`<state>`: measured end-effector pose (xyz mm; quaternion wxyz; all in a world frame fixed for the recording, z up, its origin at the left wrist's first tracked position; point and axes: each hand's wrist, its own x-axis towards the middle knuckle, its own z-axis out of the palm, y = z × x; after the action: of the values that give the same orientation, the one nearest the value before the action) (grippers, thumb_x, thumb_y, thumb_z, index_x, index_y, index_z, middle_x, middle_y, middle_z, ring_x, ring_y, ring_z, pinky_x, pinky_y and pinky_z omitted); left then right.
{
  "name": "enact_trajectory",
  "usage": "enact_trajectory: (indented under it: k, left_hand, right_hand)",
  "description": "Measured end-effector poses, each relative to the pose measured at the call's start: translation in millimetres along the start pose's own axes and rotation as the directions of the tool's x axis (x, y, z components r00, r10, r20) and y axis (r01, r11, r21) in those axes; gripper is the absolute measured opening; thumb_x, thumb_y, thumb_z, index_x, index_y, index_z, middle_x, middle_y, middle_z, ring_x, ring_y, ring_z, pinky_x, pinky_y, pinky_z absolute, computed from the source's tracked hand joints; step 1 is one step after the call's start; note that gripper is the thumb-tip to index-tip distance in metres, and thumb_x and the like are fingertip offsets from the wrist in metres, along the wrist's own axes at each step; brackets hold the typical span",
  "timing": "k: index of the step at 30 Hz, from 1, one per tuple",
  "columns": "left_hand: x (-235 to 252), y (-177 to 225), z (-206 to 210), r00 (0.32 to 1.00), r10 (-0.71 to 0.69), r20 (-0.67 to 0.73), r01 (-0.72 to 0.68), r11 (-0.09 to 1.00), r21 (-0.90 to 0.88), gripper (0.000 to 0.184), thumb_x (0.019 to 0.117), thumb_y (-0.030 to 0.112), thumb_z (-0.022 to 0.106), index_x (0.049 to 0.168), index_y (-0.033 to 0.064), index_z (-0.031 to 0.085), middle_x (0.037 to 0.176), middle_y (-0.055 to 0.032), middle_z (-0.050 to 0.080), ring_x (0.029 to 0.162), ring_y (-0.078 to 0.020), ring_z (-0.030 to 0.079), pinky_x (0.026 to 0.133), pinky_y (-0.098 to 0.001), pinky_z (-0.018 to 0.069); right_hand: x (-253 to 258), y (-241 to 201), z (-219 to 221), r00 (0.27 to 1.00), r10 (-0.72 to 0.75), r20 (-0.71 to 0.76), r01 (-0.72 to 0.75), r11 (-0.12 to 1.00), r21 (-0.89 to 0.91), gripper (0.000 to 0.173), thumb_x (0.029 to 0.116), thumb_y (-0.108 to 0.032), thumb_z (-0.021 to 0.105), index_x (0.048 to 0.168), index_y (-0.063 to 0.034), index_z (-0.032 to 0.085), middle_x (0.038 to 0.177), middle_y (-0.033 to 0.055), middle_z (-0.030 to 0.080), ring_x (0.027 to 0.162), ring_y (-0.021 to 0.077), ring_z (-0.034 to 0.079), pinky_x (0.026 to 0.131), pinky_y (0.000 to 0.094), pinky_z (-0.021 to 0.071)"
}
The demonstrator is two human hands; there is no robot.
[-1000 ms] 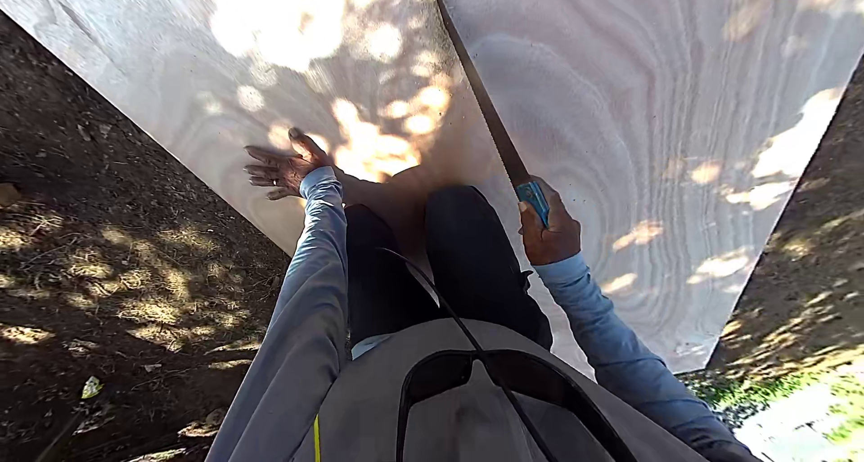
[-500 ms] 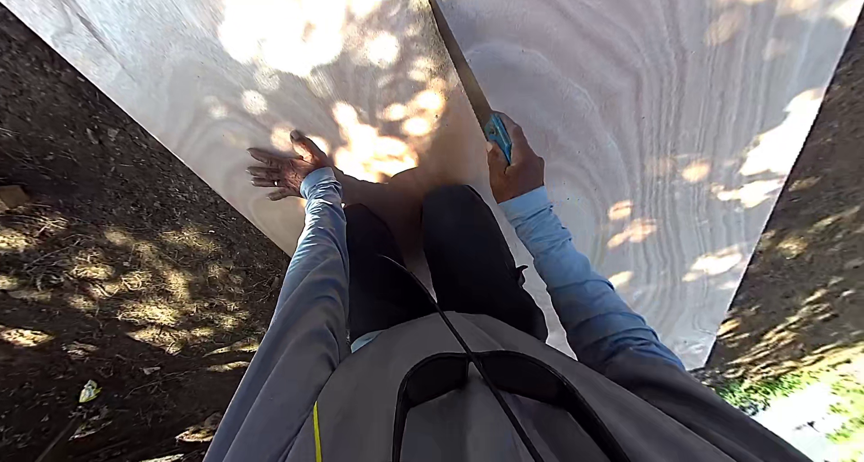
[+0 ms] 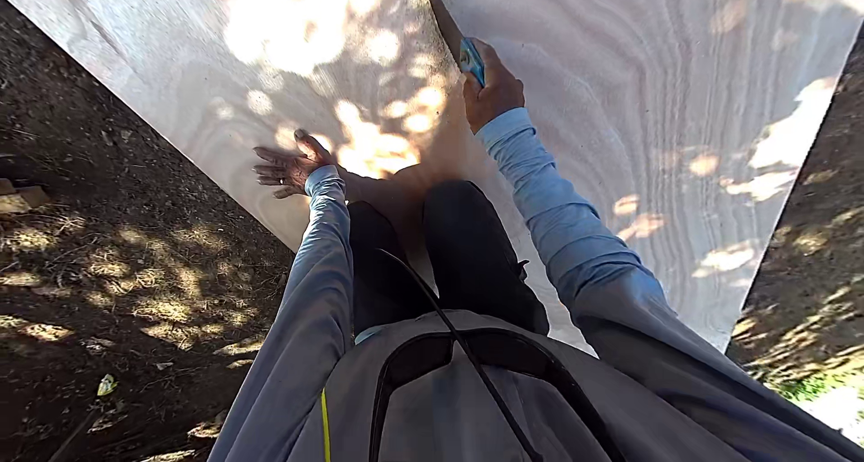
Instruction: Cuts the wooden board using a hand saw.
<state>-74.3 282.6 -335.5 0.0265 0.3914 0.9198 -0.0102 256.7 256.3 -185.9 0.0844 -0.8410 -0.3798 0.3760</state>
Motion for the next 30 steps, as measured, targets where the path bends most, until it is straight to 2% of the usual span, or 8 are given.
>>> enact_trajectory:
  k: [6,8,12,15,18,21,26,30]
  left_hand:
    - [3.6,-1.8,4.0,1.0,0.021,-0.016,-0.021,1.0,0.003,0.102,0.0865,0.087,0.025,0.166,0.0242,0.012,0.17,-0.0153,0.019,0.157,-0.0371,0.014,0.116,-0.0751,0.0101]
    - [2.7,2.2,1.3,1.0,0.018,0.0,-0.018,1.0,0.014,0.102,0.0875,0.087,0.024,0.166,0.0235,0.011,0.17,-0.0155,0.019,0.157,-0.0372,0.014,0.117,-0.0736,0.0111]
    - [4.9,4.8,1.0,1.0,0.013,-0.002,-0.013,1.0,0.0,0.1,0.0875,0.086,0.026,0.166,0.0253,0.012,0.17,-0.0155,0.019,0.157,-0.0368,0.014,0.117,-0.0734,0.0106]
    - [1.1,-0.2,-2.0,1.0,-0.002,0.019,0.002,1.0,-0.003,0.1,0.0875,0.086,0.028,0.166,0.0264,0.01,0.17,-0.015,0.018,0.158,-0.0363,0.013,0.117,-0.0745,0.0104]
    - [6.4,6.4,-1.8,1.0,-0.005,-0.008,0.004,1.0,-0.015,0.101,0.0862,0.087,0.027,0.166,0.0268,0.013,0.17,-0.0144,0.02,0.157,-0.0369,0.015,0.116,-0.0745,0.0103]
    - [0.5,2.6,-2.6,1.0,-0.005,0.005,0.005,1.0,-0.019,0.101,0.0863,0.087,0.026,0.166,0.0269,0.013,0.17,-0.0144,0.019,0.158,-0.0365,0.014,0.117,-0.0744,0.0095]
    - [3.2,2.6,3.0,1.0,0.009,0.007,-0.009,1.0,0.013,0.101,0.0868,0.087,0.025,0.166,0.0256,0.012,0.17,-0.0154,0.018,0.157,-0.0368,0.014,0.116,-0.074,0.0116]
    - [4.9,3.9,1.1,1.0,0.009,0.0,-0.009,1.0,0.016,0.101,0.0868,0.086,0.025,0.166,0.025,0.012,0.17,-0.0152,0.019,0.157,-0.0362,0.015,0.117,-0.0727,0.0124]
  right_hand:
    - [-156.3,106.3,-1.6,0.996,0.007,-0.094,-0.003,0.999,0.044,0.049,0.1074,-0.035,0.052,0.156,-0.0275,0.046,0.098,0.0172,0.074,0.071,0.0342,0.071,0.064,0.0601,0.0577]
    - [-193.0,125.0,-10.8,0.994,0.03,-0.1,-0.028,0.999,0.03,0.049,0.1063,-0.036,0.053,0.154,-0.0266,0.049,0.091,0.0148,0.074,0.066,0.0296,0.071,0.062,0.0559,0.0588]
    - [-140.2,78.9,-15.2,0.997,0.012,-0.081,-0.013,1.0,-0.016,0.047,0.1061,-0.028,0.053,0.152,-0.0173,0.051,0.1,0.0217,0.074,0.075,0.0405,0.072,0.067,0.0627,0.0567]
    - [-33.8,32.5,10.9,0.998,-0.013,-0.057,0.012,1.0,-0.015,0.049,0.1062,-0.026,0.049,0.155,-0.0224,0.047,0.12,0.0171,0.073,0.096,0.0388,0.074,0.083,0.0602,0.0564]
    - [15.4,-2.5,9.9,0.999,-0.018,-0.028,0.019,1.0,0.017,0.051,0.1068,-0.025,0.048,0.157,-0.0289,0.043,0.133,0.0125,0.069,0.113,0.0364,0.07,0.094,0.0589,0.053]
    - [-29.1,14.9,2.3,0.999,-0.013,-0.035,0.014,1.0,0.024,0.052,0.1077,-0.026,0.048,0.159,-0.0307,0.041,0.128,0.0143,0.07,0.103,0.0377,0.072,0.087,0.0606,0.0552]
    - [-164.4,114.5,-1.8,0.995,0.013,-0.1,-0.009,0.999,0.045,0.049,0.1075,-0.037,0.052,0.155,-0.0265,0.047,0.094,0.0156,0.074,0.069,0.0321,0.071,0.063,0.0576,0.0583]
    - [-178.9,106.6,-19.1,0.996,0.041,-0.074,-0.041,0.999,-0.001,0.048,0.1062,-0.033,0.053,0.153,-0.0217,0.05,0.092,0.0181,0.074,0.068,0.034,0.071,0.064,0.0583,0.0578]
